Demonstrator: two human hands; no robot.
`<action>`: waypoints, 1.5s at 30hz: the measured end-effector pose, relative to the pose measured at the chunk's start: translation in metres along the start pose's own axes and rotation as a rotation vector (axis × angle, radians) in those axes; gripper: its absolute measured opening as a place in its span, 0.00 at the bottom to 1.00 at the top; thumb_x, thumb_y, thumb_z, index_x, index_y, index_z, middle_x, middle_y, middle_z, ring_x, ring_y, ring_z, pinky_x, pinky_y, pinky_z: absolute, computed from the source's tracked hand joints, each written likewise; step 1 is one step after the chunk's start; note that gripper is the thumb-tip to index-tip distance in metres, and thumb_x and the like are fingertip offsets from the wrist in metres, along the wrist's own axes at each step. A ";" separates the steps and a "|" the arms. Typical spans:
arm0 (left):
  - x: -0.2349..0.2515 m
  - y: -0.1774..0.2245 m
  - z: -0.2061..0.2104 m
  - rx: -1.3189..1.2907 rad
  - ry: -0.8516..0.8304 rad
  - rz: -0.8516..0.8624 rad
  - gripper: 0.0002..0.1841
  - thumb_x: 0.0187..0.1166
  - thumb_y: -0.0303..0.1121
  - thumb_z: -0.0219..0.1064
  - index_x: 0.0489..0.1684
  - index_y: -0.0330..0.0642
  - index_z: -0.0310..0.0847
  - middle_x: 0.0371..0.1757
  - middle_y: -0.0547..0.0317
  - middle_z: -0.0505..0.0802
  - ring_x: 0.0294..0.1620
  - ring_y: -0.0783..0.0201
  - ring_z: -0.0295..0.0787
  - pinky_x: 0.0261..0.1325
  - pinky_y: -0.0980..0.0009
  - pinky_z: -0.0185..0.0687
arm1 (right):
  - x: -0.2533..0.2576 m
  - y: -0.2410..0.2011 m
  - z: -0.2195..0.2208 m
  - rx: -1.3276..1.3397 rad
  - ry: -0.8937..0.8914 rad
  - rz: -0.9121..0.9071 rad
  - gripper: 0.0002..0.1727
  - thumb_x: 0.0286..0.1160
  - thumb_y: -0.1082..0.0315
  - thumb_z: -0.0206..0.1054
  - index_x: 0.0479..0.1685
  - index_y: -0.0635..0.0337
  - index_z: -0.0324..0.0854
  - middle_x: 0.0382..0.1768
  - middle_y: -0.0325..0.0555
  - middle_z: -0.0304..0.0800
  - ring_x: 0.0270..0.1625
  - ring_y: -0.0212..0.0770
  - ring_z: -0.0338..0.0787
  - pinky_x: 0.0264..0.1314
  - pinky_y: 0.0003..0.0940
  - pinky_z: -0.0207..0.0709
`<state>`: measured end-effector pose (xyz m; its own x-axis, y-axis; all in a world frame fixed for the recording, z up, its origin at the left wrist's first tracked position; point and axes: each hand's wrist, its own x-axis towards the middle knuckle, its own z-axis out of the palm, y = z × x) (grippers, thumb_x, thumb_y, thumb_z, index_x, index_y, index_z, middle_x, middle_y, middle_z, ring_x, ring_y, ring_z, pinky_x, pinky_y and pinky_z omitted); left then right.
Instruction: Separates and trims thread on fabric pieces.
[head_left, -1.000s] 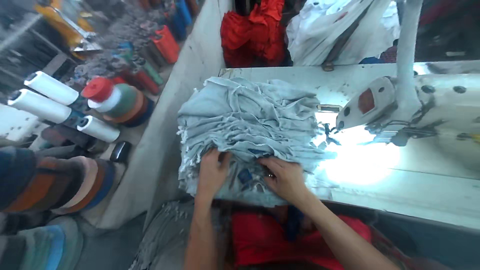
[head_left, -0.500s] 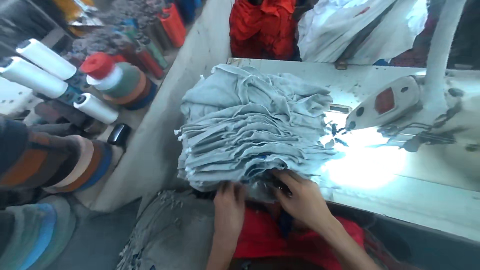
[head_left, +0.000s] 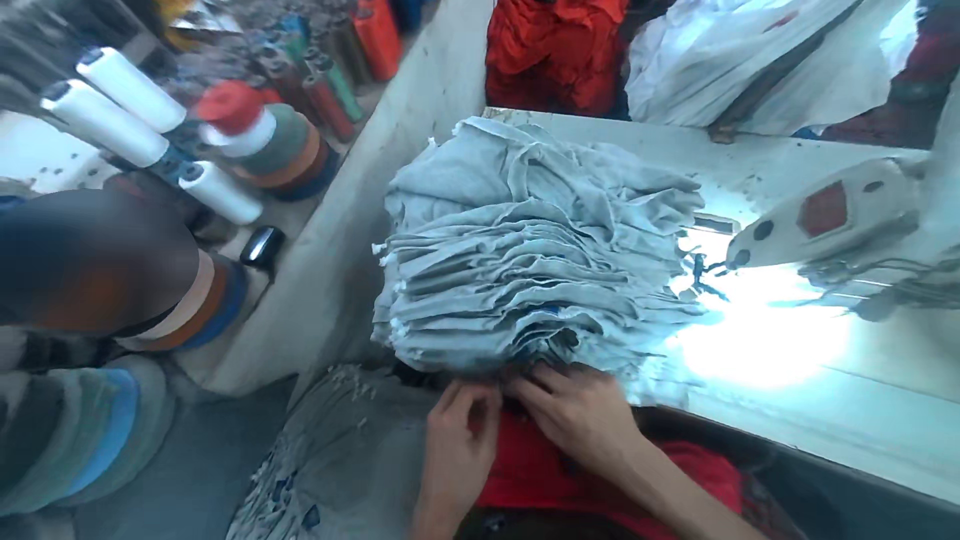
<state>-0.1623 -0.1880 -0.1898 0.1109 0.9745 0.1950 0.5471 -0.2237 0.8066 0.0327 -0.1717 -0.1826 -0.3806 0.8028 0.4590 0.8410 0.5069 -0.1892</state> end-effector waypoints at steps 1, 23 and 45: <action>-0.001 -0.002 0.001 0.025 0.011 0.001 0.05 0.77 0.33 0.71 0.39 0.44 0.92 0.42 0.63 0.93 0.39 0.77 0.90 0.44 0.81 0.90 | 0.000 0.001 0.002 0.009 0.009 0.004 0.13 0.83 0.58 0.61 0.52 0.39 0.92 0.34 0.39 0.91 0.26 0.44 0.87 0.22 0.40 0.77; -0.003 -0.010 -0.003 0.068 0.080 -0.025 0.08 0.78 0.36 0.69 0.39 0.44 0.92 0.41 0.64 0.93 0.36 0.78 0.89 0.40 0.81 0.89 | -0.007 -0.002 0.004 0.047 0.030 0.067 0.15 0.85 0.52 0.61 0.57 0.41 0.91 0.36 0.40 0.92 0.30 0.43 0.89 0.27 0.40 0.81; 0.006 -0.020 0.007 0.266 0.159 0.040 0.07 0.76 0.33 0.70 0.39 0.42 0.93 0.43 0.56 0.94 0.41 0.72 0.92 0.47 0.77 0.90 | -0.043 0.011 -0.002 0.198 0.103 0.239 0.18 0.80 0.47 0.67 0.59 0.44 0.92 0.35 0.38 0.91 0.28 0.36 0.87 0.24 0.33 0.79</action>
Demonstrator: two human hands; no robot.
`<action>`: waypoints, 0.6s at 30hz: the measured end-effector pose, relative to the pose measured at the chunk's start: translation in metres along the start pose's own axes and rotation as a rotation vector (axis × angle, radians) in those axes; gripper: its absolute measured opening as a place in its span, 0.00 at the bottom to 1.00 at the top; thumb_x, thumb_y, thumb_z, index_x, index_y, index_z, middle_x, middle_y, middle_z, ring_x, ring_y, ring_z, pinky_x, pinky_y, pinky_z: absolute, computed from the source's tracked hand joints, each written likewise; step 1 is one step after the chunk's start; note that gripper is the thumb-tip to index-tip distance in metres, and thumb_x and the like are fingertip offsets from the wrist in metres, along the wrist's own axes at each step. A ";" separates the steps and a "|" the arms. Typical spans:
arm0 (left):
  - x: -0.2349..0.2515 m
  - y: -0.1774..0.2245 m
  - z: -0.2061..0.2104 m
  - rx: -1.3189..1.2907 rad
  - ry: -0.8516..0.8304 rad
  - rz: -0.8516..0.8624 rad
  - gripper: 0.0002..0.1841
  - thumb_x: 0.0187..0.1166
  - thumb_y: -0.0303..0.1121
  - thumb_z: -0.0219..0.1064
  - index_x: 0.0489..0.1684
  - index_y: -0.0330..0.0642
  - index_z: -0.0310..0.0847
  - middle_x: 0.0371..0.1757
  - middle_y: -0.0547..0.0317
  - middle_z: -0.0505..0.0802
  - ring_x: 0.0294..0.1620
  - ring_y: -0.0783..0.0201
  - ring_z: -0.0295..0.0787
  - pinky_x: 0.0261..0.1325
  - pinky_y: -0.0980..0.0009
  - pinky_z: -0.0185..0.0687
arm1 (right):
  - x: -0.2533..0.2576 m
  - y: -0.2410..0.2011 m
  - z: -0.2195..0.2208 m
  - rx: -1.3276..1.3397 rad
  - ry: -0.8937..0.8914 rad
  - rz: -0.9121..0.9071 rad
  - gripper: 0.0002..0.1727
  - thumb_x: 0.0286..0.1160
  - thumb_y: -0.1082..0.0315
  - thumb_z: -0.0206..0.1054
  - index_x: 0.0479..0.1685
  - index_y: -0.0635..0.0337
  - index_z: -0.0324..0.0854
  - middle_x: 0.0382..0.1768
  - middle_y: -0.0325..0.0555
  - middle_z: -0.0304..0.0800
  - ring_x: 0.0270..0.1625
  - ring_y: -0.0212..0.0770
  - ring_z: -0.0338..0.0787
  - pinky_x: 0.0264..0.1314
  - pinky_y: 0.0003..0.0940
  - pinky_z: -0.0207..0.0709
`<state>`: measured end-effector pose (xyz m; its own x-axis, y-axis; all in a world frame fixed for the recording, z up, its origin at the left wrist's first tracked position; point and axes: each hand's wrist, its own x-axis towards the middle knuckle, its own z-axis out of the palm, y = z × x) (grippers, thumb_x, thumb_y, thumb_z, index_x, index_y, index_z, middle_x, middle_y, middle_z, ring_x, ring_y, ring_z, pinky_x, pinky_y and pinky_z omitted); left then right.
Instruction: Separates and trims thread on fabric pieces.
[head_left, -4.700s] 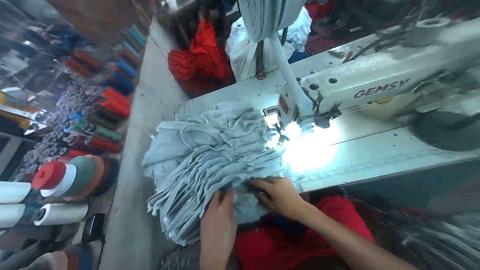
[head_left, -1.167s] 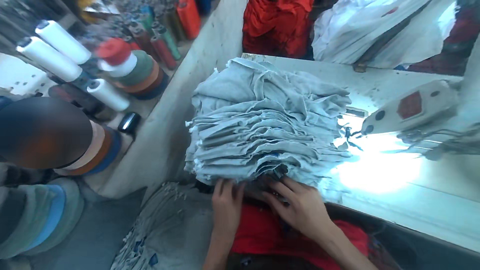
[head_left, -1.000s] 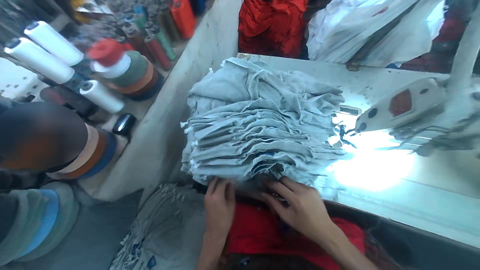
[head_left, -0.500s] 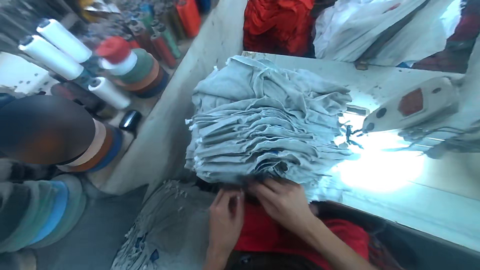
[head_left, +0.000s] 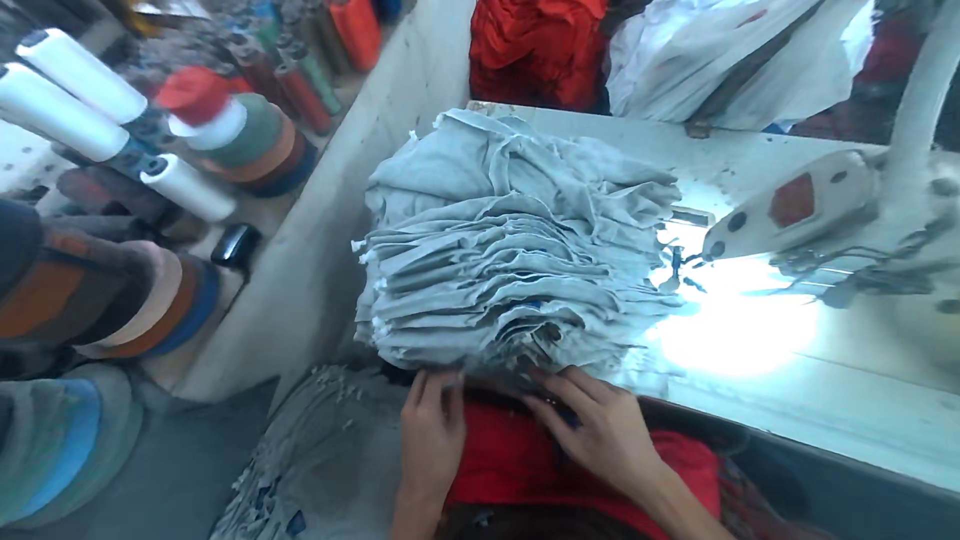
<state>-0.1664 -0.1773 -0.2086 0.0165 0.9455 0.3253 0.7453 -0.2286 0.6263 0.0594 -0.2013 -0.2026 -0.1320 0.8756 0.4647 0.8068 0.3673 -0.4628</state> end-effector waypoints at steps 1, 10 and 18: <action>-0.004 0.003 -0.007 -0.034 -0.048 -0.029 0.07 0.76 0.33 0.70 0.39 0.41 0.92 0.42 0.57 0.93 0.39 0.73 0.91 0.45 0.77 0.90 | 0.001 -0.002 0.003 -0.009 -0.007 -0.019 0.19 0.81 0.47 0.66 0.59 0.44 0.92 0.34 0.38 0.90 0.27 0.37 0.87 0.24 0.34 0.79; -0.024 0.006 -0.011 -0.266 -0.093 -0.074 0.05 0.77 0.34 0.71 0.38 0.44 0.92 0.41 0.65 0.92 0.38 0.78 0.89 0.43 0.81 0.89 | 0.030 -0.023 0.024 -0.171 -0.064 -0.256 0.14 0.83 0.62 0.61 0.57 0.41 0.92 0.33 0.38 0.92 0.27 0.42 0.87 0.25 0.38 0.79; -0.008 -0.002 0.006 -0.122 0.103 -0.040 0.11 0.70 0.35 0.79 0.43 0.40 0.93 0.45 0.56 0.93 0.40 0.74 0.91 0.44 0.79 0.90 | 0.019 -0.014 0.018 -0.091 -0.024 -0.127 0.17 0.83 0.50 0.63 0.59 0.43 0.92 0.38 0.40 0.94 0.30 0.40 0.90 0.27 0.36 0.82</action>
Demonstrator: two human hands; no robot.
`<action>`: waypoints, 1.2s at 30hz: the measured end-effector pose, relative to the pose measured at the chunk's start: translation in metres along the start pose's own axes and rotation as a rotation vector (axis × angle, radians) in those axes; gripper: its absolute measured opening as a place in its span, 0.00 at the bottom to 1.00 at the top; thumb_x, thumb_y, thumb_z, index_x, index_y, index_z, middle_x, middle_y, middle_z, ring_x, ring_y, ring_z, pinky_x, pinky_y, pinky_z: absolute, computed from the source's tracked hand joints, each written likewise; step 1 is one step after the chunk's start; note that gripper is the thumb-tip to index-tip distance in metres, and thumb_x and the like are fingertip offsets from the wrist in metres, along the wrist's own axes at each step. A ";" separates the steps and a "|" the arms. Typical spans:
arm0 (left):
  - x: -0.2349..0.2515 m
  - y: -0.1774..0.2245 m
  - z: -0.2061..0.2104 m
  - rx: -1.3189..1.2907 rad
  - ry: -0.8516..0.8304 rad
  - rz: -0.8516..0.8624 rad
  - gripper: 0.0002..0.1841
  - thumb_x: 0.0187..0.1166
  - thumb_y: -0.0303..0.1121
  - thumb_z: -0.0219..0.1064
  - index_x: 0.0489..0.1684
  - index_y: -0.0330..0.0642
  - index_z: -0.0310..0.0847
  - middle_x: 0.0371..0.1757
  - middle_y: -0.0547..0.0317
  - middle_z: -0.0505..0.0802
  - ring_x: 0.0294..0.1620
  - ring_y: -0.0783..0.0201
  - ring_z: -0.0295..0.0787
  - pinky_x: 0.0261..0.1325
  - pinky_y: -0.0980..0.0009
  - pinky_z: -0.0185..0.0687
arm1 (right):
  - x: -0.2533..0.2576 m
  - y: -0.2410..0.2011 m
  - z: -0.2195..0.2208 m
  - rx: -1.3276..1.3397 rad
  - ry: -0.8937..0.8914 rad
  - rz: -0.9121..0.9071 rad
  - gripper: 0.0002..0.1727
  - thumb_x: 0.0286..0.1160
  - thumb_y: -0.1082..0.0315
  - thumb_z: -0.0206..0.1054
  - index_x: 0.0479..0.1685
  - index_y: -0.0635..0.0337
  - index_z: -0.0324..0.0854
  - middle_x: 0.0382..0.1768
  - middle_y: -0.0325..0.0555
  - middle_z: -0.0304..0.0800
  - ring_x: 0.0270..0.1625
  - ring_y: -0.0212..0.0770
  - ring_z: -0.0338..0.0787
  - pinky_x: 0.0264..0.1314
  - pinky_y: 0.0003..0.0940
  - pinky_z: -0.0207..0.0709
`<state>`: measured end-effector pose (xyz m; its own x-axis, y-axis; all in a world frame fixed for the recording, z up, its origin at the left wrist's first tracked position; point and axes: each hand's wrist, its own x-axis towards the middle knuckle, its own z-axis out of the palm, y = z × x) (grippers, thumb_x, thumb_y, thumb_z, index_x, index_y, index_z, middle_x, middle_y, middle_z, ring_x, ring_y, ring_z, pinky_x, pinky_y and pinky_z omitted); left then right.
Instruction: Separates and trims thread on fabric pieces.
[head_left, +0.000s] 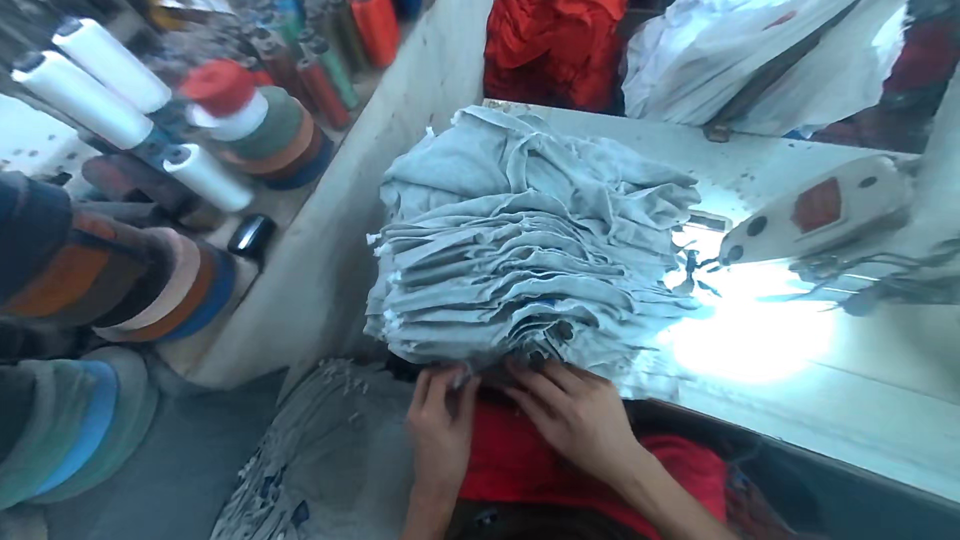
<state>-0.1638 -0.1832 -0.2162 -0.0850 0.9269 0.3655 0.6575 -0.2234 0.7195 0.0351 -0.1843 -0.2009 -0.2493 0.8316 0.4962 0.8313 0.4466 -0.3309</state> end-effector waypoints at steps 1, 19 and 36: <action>0.003 -0.001 0.006 0.021 0.017 0.016 0.13 0.67 0.35 0.81 0.44 0.39 0.92 0.46 0.54 0.92 0.40 0.72 0.91 0.45 0.78 0.91 | -0.001 -0.001 -0.001 0.011 0.000 0.007 0.17 0.83 0.49 0.64 0.59 0.43 0.92 0.37 0.40 0.93 0.30 0.40 0.90 0.26 0.36 0.81; -0.013 0.017 -0.025 -0.153 -0.183 -0.024 0.06 0.78 0.35 0.71 0.39 0.44 0.92 0.41 0.64 0.93 0.37 0.77 0.90 0.39 0.80 0.90 | 0.002 -0.019 0.016 0.022 -0.029 -0.052 0.12 0.83 0.59 0.64 0.57 0.41 0.91 0.41 0.35 0.94 0.38 0.39 0.93 0.33 0.37 0.86; 0.019 0.051 0.012 0.104 -0.217 0.117 0.09 0.78 0.36 0.69 0.40 0.41 0.93 0.43 0.53 0.95 0.40 0.69 0.93 0.46 0.75 0.90 | -0.035 0.008 -0.023 0.006 0.092 0.193 0.17 0.80 0.49 0.67 0.59 0.43 0.91 0.34 0.35 0.91 0.29 0.35 0.88 0.26 0.32 0.80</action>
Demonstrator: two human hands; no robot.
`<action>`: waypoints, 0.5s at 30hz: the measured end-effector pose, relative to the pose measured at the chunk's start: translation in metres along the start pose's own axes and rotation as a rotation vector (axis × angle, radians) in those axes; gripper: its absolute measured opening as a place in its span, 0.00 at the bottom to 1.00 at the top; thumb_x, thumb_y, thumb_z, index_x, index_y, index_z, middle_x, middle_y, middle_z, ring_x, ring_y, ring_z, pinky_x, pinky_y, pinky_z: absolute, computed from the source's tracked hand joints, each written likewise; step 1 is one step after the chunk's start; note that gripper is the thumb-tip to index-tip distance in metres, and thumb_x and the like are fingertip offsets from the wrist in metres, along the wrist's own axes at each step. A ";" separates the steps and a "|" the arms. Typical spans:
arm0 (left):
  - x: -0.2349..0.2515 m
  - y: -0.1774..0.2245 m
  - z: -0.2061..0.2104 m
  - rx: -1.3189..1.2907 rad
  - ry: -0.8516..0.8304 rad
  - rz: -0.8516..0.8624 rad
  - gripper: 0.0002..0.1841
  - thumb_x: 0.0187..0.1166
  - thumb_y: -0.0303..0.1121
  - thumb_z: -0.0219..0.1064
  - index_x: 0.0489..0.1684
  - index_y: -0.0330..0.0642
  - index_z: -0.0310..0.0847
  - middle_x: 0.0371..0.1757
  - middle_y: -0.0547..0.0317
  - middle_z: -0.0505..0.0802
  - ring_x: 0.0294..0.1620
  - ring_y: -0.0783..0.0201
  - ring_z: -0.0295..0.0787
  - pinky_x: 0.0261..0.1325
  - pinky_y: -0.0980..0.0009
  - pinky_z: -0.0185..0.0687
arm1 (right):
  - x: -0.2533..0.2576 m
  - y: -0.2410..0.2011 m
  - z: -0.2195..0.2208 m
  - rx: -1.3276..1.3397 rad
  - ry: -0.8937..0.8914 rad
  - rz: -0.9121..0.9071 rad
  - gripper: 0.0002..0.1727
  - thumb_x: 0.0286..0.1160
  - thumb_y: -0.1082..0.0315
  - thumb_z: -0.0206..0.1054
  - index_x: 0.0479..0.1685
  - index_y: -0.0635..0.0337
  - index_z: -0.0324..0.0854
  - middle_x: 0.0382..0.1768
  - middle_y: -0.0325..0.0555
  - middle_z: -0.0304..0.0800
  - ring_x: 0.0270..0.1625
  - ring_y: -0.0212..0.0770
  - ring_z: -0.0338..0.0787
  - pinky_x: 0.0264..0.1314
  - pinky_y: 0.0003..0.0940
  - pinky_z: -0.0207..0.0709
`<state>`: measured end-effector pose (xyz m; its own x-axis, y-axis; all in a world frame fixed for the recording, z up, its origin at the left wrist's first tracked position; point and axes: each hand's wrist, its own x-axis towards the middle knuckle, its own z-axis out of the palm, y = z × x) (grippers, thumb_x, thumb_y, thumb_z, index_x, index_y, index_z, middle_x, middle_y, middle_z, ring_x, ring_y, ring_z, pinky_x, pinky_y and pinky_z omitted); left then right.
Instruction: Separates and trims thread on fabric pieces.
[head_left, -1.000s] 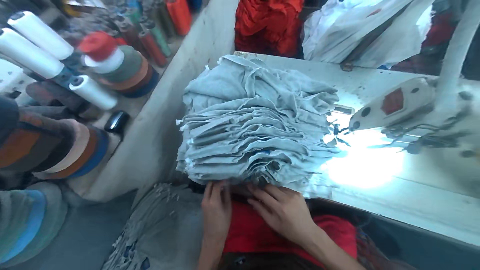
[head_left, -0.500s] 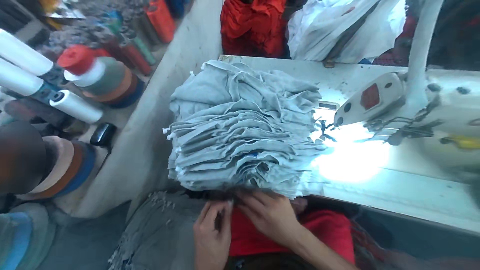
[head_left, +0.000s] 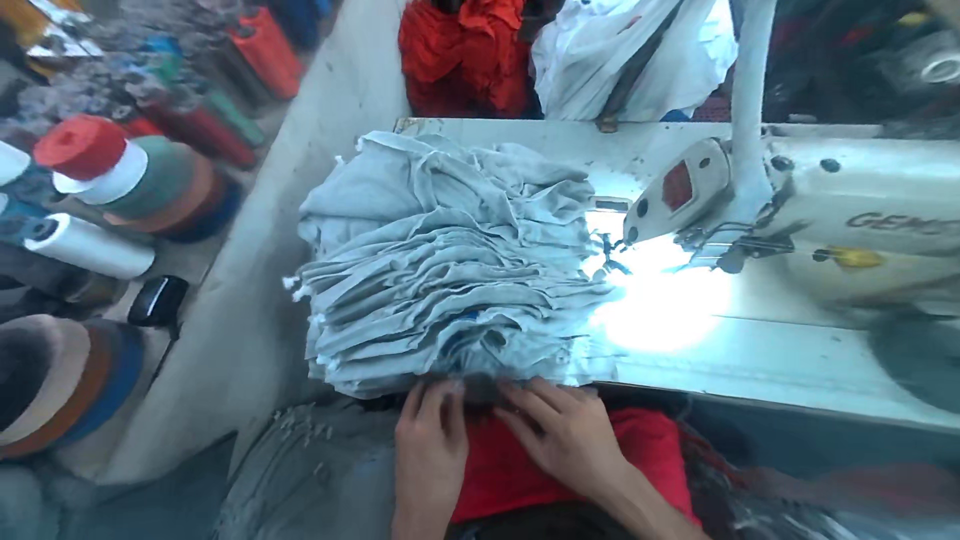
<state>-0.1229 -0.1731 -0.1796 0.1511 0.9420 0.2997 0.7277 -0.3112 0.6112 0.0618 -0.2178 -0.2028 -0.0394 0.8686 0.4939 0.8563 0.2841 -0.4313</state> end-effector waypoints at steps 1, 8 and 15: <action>-0.004 -0.001 -0.003 -0.022 -0.004 -0.010 0.09 0.77 0.36 0.69 0.40 0.41 0.93 0.42 0.55 0.94 0.39 0.71 0.92 0.44 0.77 0.90 | 0.004 -0.003 0.002 -0.038 -0.005 -0.022 0.16 0.80 0.51 0.67 0.59 0.42 0.91 0.35 0.35 0.92 0.29 0.36 0.89 0.26 0.33 0.81; -0.007 0.003 -0.003 -0.092 0.001 -0.011 0.08 0.77 0.36 0.70 0.38 0.43 0.92 0.43 0.59 0.93 0.41 0.76 0.90 0.46 0.82 0.88 | 0.025 -0.008 0.018 -0.078 -0.026 -0.105 0.14 0.81 0.62 0.63 0.56 0.40 0.92 0.31 0.36 0.91 0.27 0.39 0.88 0.25 0.36 0.80; 0.034 0.023 0.011 0.037 0.059 0.103 0.11 0.78 0.35 0.71 0.46 0.37 0.93 0.47 0.47 0.95 0.43 0.61 0.95 0.49 0.69 0.92 | -0.002 0.010 0.006 0.066 -0.038 0.085 0.16 0.80 0.48 0.67 0.57 0.43 0.91 0.35 0.37 0.90 0.26 0.36 0.87 0.21 0.35 0.80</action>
<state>-0.0930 -0.1467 -0.1634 0.1875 0.8960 0.4025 0.7350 -0.3998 0.5476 0.0673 -0.2142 -0.2125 0.0116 0.9052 0.4249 0.8214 0.2337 -0.5203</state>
